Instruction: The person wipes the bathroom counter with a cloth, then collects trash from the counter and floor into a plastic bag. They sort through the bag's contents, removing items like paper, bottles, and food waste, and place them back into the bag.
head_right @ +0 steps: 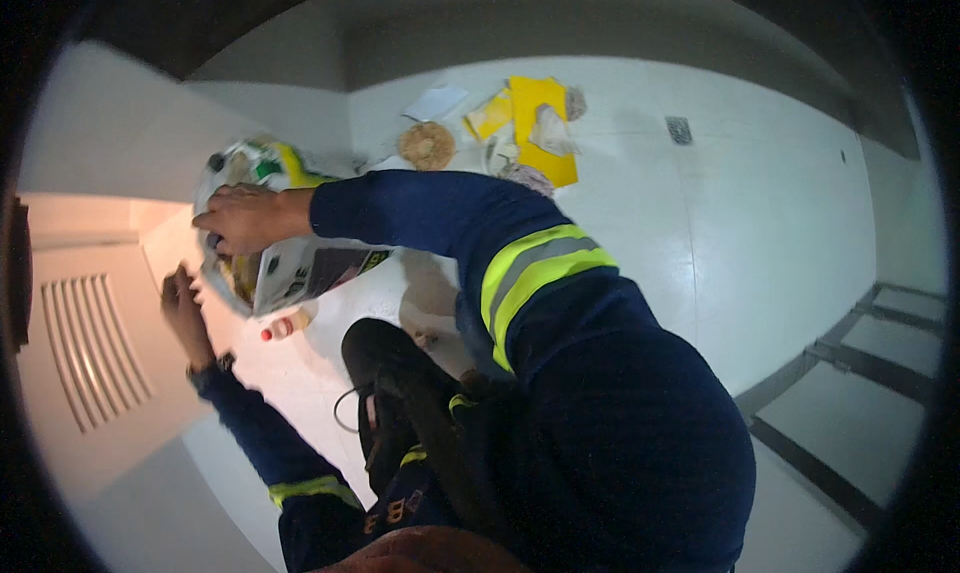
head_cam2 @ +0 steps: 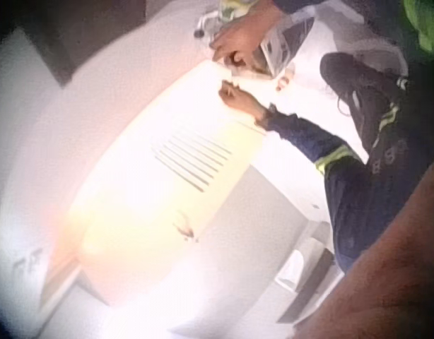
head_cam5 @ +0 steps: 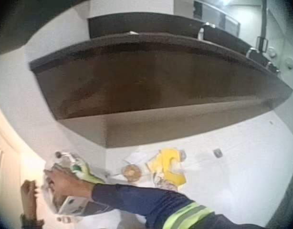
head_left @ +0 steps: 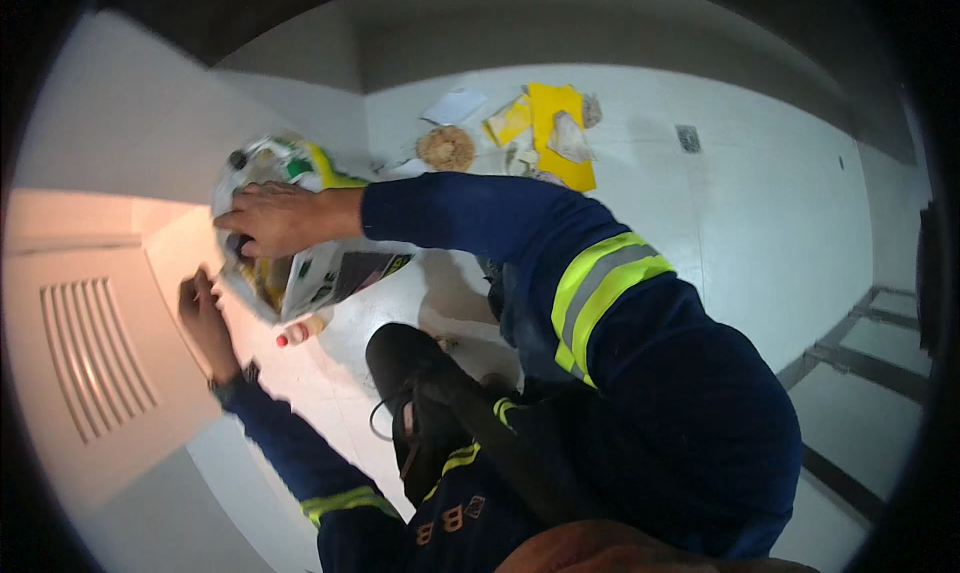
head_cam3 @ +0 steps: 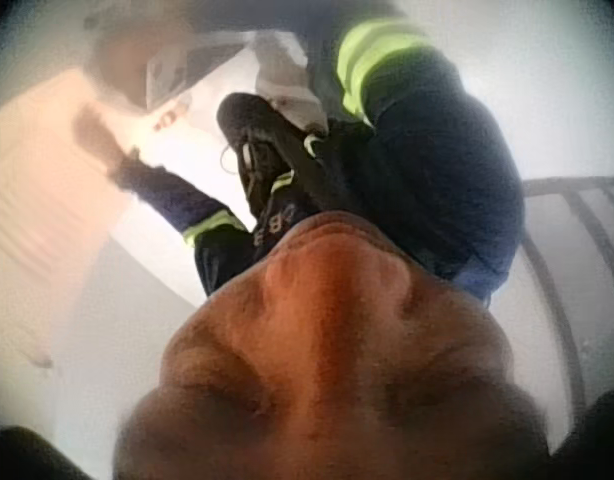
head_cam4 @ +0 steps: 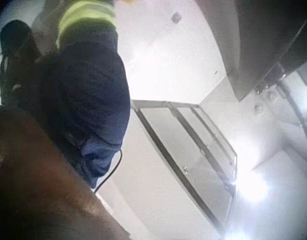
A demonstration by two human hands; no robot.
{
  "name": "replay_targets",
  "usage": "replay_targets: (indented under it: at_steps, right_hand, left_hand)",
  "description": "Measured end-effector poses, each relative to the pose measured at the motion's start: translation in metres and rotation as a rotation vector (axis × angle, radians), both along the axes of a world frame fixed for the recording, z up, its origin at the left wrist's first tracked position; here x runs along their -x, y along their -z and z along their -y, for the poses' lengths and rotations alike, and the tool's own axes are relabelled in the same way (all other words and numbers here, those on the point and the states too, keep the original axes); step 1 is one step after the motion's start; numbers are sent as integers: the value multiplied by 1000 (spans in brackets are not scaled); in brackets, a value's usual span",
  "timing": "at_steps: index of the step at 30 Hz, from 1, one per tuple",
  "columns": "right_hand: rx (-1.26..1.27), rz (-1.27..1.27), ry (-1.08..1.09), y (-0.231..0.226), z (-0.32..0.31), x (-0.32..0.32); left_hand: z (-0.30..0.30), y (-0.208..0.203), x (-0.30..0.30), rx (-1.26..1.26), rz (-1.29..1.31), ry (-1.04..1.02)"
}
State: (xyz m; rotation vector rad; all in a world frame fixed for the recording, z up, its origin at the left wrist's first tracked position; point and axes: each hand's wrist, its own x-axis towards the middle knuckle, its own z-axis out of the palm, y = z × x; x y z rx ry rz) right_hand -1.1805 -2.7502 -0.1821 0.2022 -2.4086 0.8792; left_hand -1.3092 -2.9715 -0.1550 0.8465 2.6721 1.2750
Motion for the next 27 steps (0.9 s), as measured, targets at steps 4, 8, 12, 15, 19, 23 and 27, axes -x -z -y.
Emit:
replay_targets:
  at_steps: [4, 8, 12, 15, 19, 23, 27]
  right_hand:
    - [60, -195, 40, 14, -73, -95]
    - [279, -14, 919, 173, -220, -253]
    - [306, 608, 1551, 322, -272, -407]
    - [207, 686, 1441, 337, -240, -415]
    - [-36, 507, 1185, 345, -217, -401]
    - [26, 730, 782, 291, -171, -361]
    - [10, 900, 707, 307, -159, -361]
  left_hand:
    - [42, -18, -66, -54, -154, -159]
    - [30, -15, -128, -160, -296, 1]
    - [-17, -1, -179, -168, -190, 369]
    - [-47, 16, -194, 39, -31, 487]
    - [-69, 26, -200, 131, 106, 554]
    - [-76, 34, -198, 127, 150, 538]
    - [-81, 44, -200, 163, 201, 536]
